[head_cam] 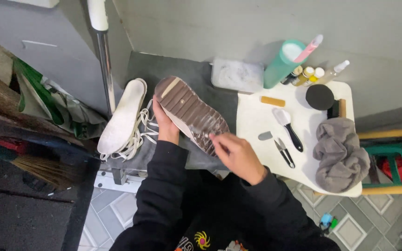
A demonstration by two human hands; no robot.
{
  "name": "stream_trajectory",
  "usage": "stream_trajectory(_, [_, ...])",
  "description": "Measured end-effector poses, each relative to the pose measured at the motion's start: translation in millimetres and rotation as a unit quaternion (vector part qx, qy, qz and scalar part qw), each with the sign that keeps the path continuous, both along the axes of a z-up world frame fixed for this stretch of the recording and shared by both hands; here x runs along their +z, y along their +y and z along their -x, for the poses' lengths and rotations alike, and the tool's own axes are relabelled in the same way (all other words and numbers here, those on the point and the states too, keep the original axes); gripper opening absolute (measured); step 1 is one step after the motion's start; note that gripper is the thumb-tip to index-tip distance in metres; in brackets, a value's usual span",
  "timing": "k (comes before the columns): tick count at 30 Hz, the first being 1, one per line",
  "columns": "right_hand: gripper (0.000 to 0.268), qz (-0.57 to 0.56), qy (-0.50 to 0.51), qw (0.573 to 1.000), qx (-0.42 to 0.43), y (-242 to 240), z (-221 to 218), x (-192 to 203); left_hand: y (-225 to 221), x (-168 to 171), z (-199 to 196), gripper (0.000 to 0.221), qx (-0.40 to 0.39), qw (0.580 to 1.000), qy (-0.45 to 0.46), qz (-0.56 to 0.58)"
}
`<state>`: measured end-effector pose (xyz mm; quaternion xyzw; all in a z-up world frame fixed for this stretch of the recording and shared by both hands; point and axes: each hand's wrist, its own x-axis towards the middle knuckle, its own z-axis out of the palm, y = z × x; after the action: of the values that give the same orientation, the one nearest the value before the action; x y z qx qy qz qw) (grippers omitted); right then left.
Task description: Applying a liquid substance to the sole of a shoe using a small brush at a repair bench.
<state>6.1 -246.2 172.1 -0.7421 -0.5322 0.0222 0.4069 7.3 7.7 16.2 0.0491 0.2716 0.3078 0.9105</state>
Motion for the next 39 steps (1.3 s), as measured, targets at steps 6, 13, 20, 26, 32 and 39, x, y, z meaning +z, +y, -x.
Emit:
stream_trajectory(6, [0.008,-0.008,0.014,0.999,-0.028,6,-7,-22,-3,9,5,0.046,0.008,1.0,0.004,0.003])
stream_trajectory(13, [0.005,-0.018,-0.012,0.997,-0.078,17,-18,-5,6,5,-2,0.045,0.01,1.0,0.016,-0.018])
stream_trajectory(20, [0.007,-0.021,-0.001,0.998,-0.054,17,-16,-10,-1,11,1,0.049,0.003,0.999,0.028,-0.016])
stream_trajectory(26, [0.007,-0.01,-0.004,0.999,-0.039,20,-22,-3,3,5,-2,0.047,0.005,1.0,0.026,-0.008])
stream_trajectory(32, [0.007,0.014,0.003,0.999,-0.033,26,-15,12,6,0,-2,0.047,-0.002,1.0,0.029,-0.006])
stream_trajectory(39, [0.007,0.009,-0.037,0.999,-0.016,42,-4,28,9,0,-3,0.048,-0.003,1.0,0.011,-0.006])
